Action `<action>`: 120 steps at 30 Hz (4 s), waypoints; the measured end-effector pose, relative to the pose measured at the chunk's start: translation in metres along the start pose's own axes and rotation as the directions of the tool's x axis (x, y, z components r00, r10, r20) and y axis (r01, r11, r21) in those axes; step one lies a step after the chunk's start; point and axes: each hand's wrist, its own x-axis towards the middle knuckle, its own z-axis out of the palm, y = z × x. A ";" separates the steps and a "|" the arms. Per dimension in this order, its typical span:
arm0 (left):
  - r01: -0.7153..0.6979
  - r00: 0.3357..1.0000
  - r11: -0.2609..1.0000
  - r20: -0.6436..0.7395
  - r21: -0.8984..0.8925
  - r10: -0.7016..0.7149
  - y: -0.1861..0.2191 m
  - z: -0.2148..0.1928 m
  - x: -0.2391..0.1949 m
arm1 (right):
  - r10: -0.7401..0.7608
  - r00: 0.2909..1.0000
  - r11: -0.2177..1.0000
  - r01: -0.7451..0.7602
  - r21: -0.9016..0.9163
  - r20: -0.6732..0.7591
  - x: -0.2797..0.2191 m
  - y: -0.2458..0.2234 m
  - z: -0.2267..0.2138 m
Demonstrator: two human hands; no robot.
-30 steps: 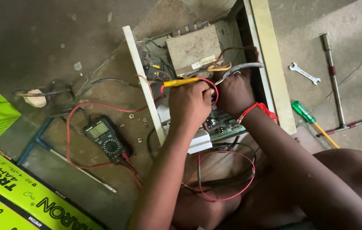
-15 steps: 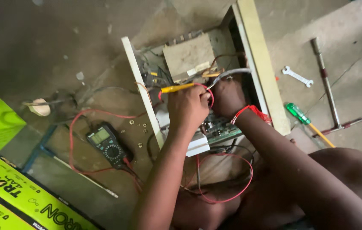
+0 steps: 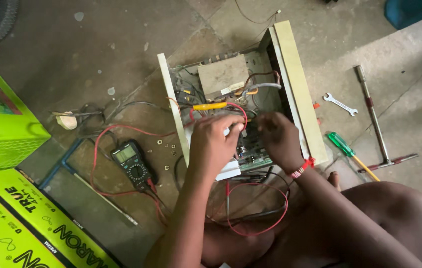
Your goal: The person sits on the floor and works on an open electronic device, using a multimeter to test connections on a circuit board. They manipulate various wires and components within the device's casing.
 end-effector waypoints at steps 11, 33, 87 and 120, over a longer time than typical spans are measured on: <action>0.224 0.915 0.974 -0.348 0.016 -0.205 0.006 -0.009 -0.032 | -0.039 0.995 0.979 0.057 -0.197 0.092 0.014 0.009 0.013; 0.084 0.973 0.988 -0.226 0.128 -0.054 -0.039 -0.014 0.001 | -0.137 0.990 0.959 0.127 -0.253 -0.023 0.033 0.014 0.036; 0.393 0.919 0.871 0.151 -0.294 -0.364 -0.052 -0.009 0.001 | -0.227 0.966 0.884 0.259 -0.390 0.127 0.037 0.009 0.039; 0.045 0.996 0.996 -0.075 0.072 -0.039 -0.071 0.016 -0.003 | -0.208 0.965 0.847 0.260 -0.463 0.161 0.037 0.012 0.045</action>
